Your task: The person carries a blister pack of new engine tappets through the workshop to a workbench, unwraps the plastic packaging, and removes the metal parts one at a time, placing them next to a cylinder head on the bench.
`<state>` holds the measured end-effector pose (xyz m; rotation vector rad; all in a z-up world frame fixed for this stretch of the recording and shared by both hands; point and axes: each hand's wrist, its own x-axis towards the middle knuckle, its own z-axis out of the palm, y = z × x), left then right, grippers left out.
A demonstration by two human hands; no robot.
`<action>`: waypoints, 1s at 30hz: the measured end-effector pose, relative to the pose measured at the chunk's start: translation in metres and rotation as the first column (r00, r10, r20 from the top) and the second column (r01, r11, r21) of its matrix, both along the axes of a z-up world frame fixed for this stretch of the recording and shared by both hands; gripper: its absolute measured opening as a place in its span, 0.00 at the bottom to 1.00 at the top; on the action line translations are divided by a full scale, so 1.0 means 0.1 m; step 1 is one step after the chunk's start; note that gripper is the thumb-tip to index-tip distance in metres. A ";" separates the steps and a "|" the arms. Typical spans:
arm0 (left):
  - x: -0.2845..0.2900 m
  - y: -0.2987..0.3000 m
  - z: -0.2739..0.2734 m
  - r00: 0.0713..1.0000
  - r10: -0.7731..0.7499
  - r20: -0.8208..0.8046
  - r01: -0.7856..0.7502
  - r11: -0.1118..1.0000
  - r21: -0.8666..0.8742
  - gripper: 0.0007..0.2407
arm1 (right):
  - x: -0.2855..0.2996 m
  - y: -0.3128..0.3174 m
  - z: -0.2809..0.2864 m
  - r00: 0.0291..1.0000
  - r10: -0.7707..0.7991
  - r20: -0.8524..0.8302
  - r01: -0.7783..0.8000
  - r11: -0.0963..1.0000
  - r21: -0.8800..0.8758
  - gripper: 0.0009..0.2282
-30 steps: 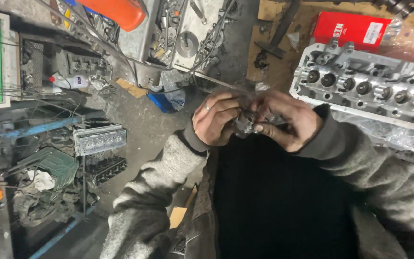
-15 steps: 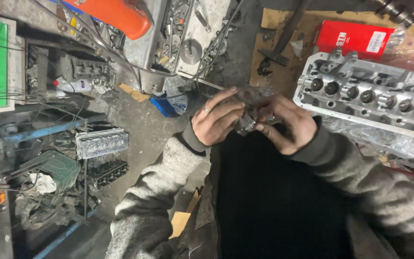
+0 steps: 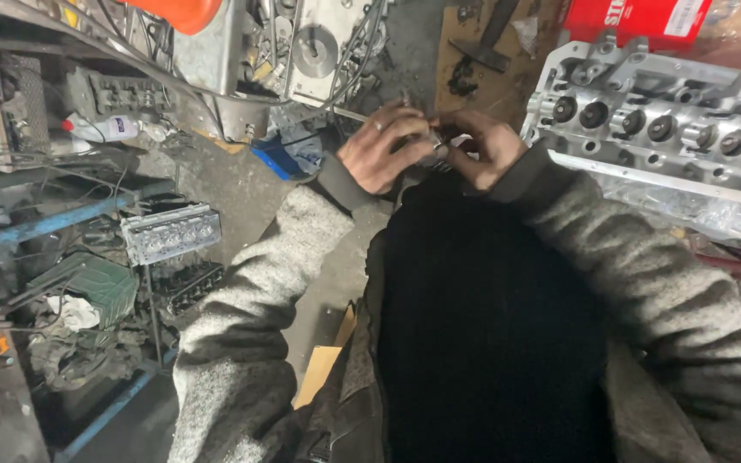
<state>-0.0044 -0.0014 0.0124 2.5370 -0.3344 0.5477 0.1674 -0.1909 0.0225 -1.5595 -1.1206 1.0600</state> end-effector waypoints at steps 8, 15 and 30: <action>-0.07 0.07 0.11 0.993 -0.002 -0.115 0.002 1.000 -0.003 0.15 | -0.12 0.05 -0.12 0.997 -0.073 -0.038 0.072 0.997 -0.021 0.20; -0.07 -0.01 -0.06 0.999 -0.026 -0.020 0.024 0.994 -0.111 0.11 | -0.12 0.00 -0.22 0.970 -0.148 -0.193 0.134 0.987 -0.086 0.20; -0.18 -0.03 -0.01 0.998 0.042 0.055 -0.035 0.991 -0.132 0.15 | -0.26 0.06 -0.08 0.918 -0.261 -0.299 0.199 0.954 -0.223 0.18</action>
